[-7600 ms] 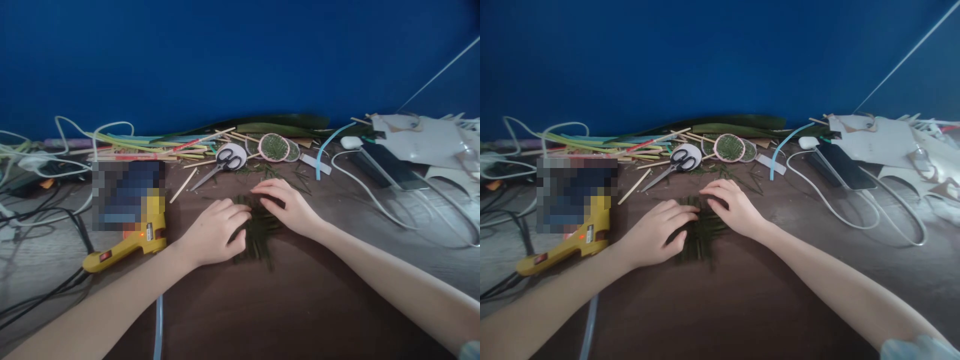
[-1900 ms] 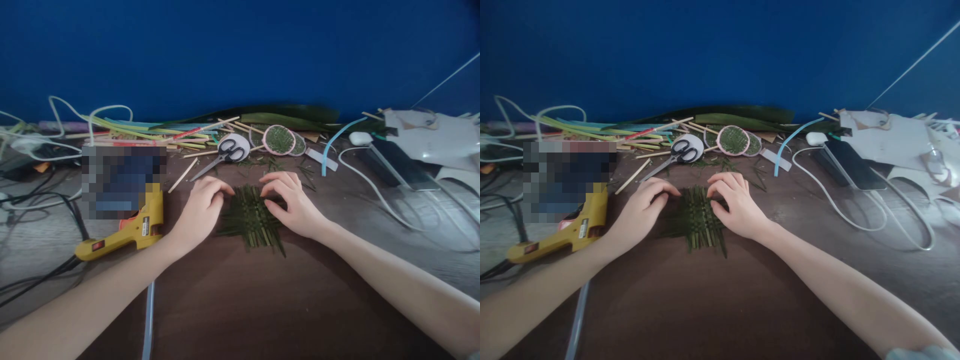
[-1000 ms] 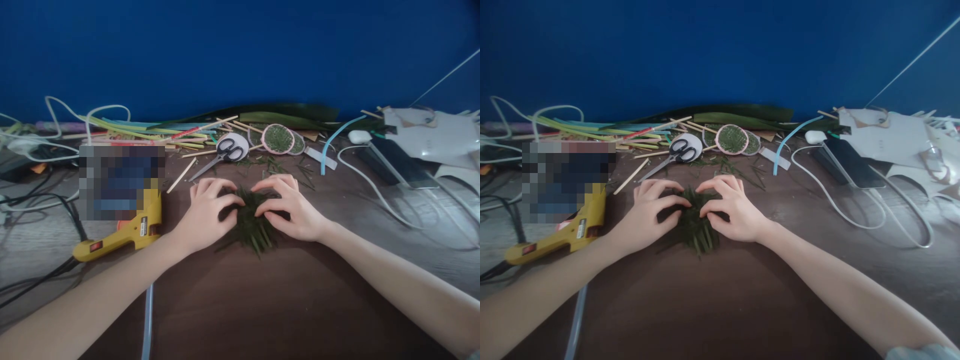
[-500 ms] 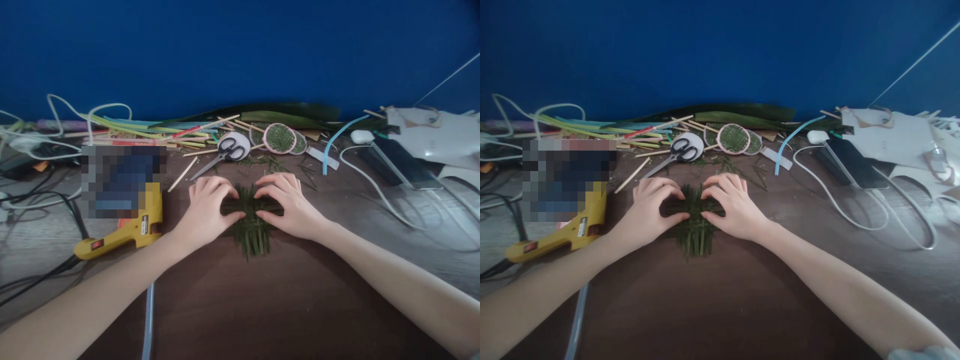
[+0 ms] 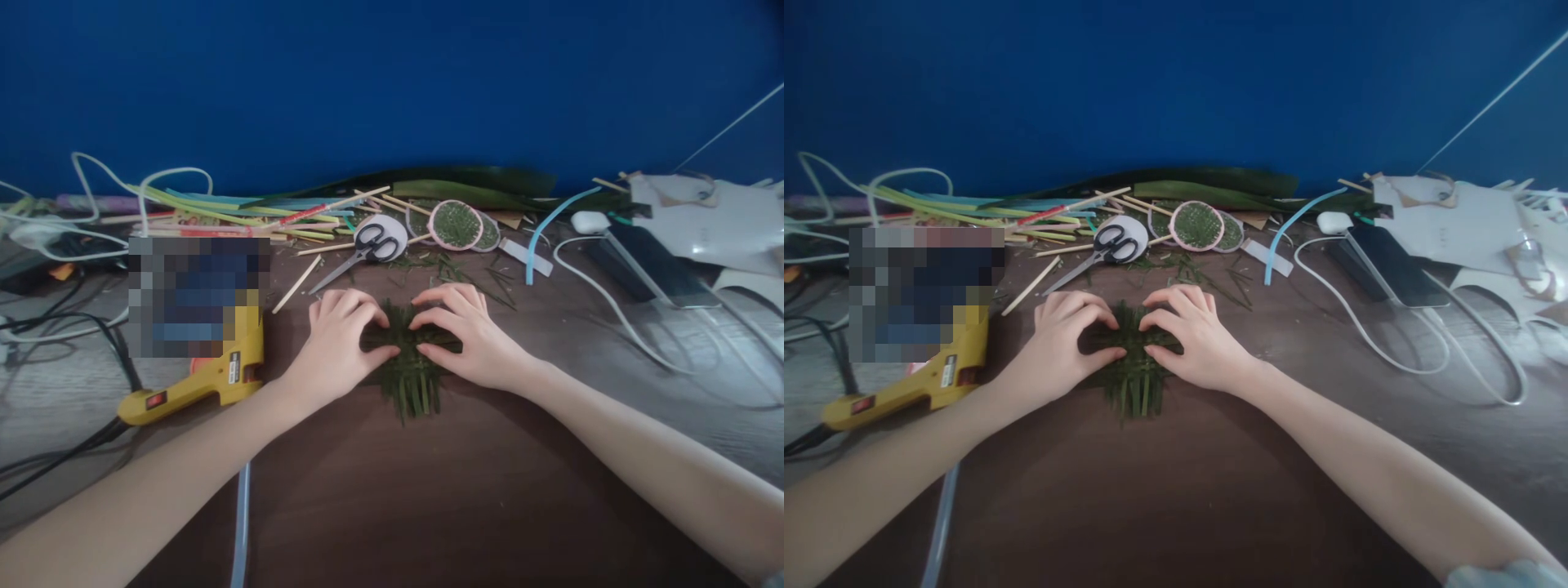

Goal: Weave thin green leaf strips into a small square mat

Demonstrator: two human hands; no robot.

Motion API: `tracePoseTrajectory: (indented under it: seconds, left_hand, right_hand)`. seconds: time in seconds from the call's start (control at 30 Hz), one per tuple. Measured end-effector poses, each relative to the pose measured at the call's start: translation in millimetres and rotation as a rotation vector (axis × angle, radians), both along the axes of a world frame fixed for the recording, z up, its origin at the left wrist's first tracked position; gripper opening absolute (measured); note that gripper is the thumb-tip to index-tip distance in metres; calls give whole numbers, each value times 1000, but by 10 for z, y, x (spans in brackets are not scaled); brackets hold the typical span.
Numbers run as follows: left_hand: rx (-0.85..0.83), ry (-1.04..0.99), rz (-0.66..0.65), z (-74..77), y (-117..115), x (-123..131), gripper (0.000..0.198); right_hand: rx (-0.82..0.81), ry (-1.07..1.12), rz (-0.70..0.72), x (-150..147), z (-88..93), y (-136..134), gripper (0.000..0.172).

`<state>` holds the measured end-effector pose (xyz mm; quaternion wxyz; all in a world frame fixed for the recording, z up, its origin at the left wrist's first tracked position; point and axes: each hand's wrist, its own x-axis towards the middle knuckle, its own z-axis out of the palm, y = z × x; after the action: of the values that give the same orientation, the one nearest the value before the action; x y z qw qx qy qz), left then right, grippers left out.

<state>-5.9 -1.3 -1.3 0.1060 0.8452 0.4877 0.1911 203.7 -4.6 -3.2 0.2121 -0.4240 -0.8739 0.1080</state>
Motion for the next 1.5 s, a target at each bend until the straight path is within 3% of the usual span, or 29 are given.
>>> tracePoseTrajectory:
  seconds: [0.33, 0.73, 1.5]
  left_hand:
    - [-5, -7, -4, 5, -8, -2, 24]
    - [-29, -9, -12, 8, 18, 16, 22]
    - [-22, 3, 22, 11, -10, 19, 26]
  right_hand:
    - [-21, 23, -92, -24, 15, -4, 20]
    - [-21, 6, -59, -14, 35, -12, 11]
    - [-35, 44, -68, -9, 15, -9, 19]
